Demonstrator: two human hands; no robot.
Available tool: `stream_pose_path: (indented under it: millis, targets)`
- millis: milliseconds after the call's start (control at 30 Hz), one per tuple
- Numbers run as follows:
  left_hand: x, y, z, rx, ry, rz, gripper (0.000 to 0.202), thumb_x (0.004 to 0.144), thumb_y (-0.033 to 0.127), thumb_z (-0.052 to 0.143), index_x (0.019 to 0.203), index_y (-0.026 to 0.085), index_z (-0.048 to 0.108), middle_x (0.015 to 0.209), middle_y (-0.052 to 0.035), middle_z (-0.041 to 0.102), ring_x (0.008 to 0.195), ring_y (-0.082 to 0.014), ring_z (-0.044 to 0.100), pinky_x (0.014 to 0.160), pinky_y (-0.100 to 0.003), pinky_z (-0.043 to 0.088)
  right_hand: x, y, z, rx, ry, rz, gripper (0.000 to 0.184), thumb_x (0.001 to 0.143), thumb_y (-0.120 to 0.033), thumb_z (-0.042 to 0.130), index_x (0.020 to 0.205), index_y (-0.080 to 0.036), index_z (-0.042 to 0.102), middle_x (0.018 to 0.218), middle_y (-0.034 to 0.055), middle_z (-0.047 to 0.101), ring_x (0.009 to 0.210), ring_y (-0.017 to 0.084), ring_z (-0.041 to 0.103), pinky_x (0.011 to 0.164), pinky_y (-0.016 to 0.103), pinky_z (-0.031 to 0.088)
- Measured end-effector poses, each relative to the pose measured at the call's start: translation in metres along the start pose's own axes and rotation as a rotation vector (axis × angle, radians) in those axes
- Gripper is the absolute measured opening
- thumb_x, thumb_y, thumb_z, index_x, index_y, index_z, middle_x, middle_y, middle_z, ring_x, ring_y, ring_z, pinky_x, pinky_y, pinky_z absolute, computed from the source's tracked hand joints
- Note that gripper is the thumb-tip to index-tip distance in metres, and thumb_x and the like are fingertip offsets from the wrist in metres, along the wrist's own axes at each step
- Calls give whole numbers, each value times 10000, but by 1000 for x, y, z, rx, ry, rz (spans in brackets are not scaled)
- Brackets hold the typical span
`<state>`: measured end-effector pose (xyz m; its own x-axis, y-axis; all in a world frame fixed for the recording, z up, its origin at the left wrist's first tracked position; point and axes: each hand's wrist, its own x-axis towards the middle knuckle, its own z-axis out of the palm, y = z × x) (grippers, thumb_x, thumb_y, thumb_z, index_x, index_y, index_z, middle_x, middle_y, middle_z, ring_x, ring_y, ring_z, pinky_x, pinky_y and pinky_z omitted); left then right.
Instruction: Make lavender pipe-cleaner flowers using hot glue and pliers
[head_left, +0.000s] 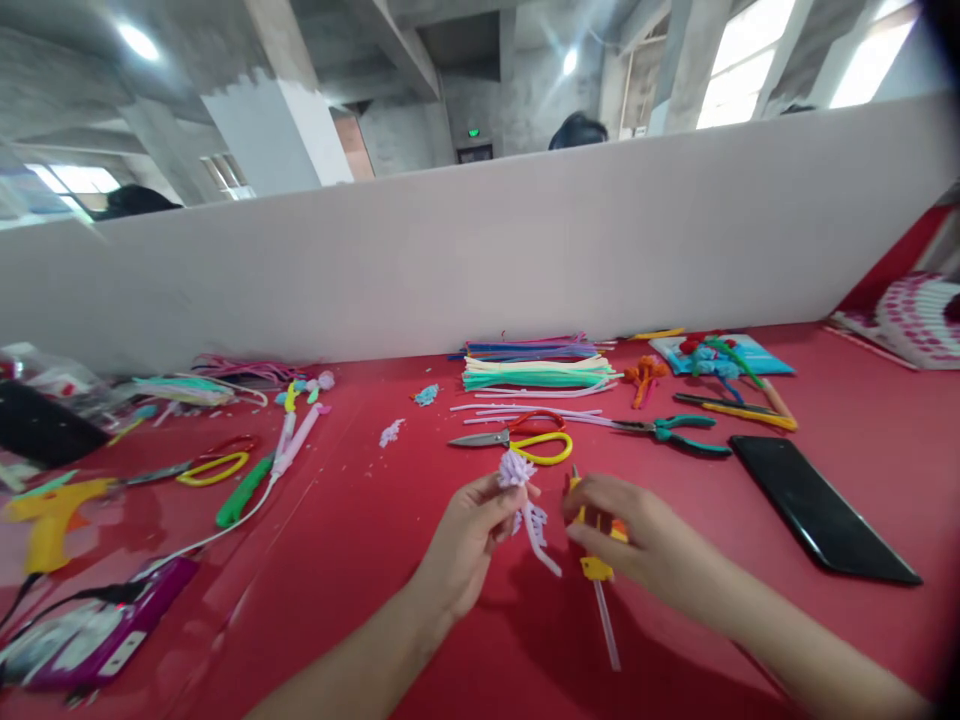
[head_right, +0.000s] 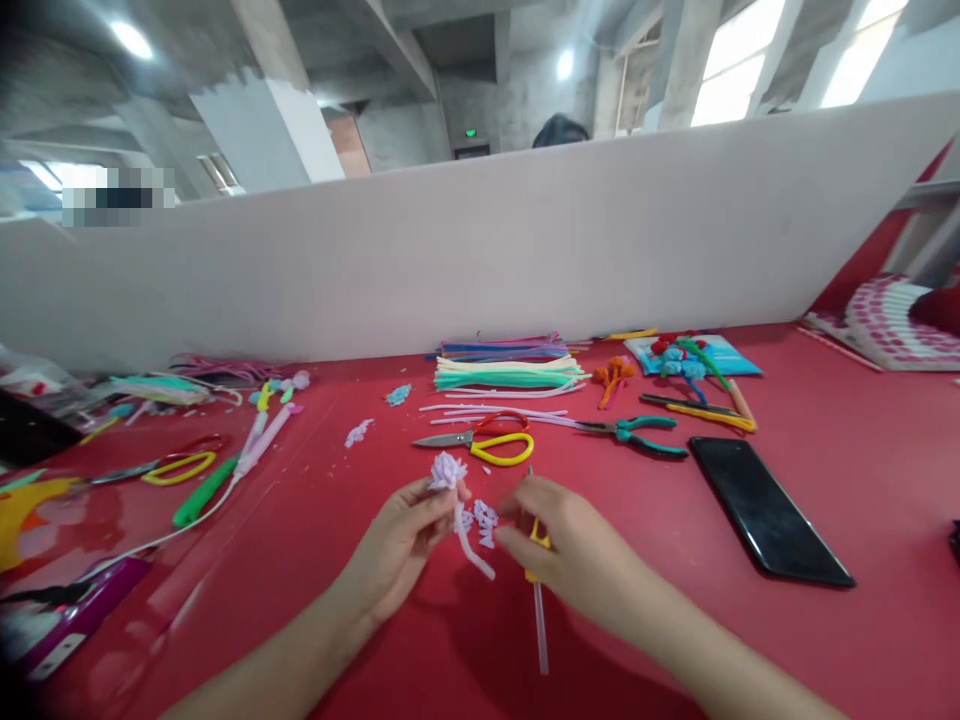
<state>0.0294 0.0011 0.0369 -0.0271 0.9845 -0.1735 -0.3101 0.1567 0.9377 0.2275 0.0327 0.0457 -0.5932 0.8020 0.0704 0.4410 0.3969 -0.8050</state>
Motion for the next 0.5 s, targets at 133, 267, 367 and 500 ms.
stream_pose_path:
  millis: [133,267,367,500]
  targets:
    - [-3,7,13,-86,-14,-91,145,713,246,735,731,103,722,517,46,438,491,-49,308,467,-158,263,8,-11,23,514,-35,199,217,790,-379,608,779,-163,633,652,-26,541,542,92,454,510,220,335]
    - [-3,13,20,-120,1,-131,124,706,233,736,706,112,707,500,60,421,451,-29,281,427,-143,226,10,-16,33,700,-15,272,285,780,-428,596,692,-158,578,501,-56,455,445,71,402,448,206,271]
    - [-2,17,23,-101,2,-173,172,709,269,720,773,110,717,505,59,419,433,-26,304,401,-141,202,9,-25,34,839,21,282,290,759,-439,595,669,-166,556,525,-55,462,436,61,389,439,201,280]
    - [3,23,28,-58,-8,-163,245,694,344,706,760,108,719,470,71,365,409,-41,314,391,-157,214,12,-30,33,927,67,268,271,722,-415,613,647,-164,545,539,-46,485,424,59,389,436,207,305]
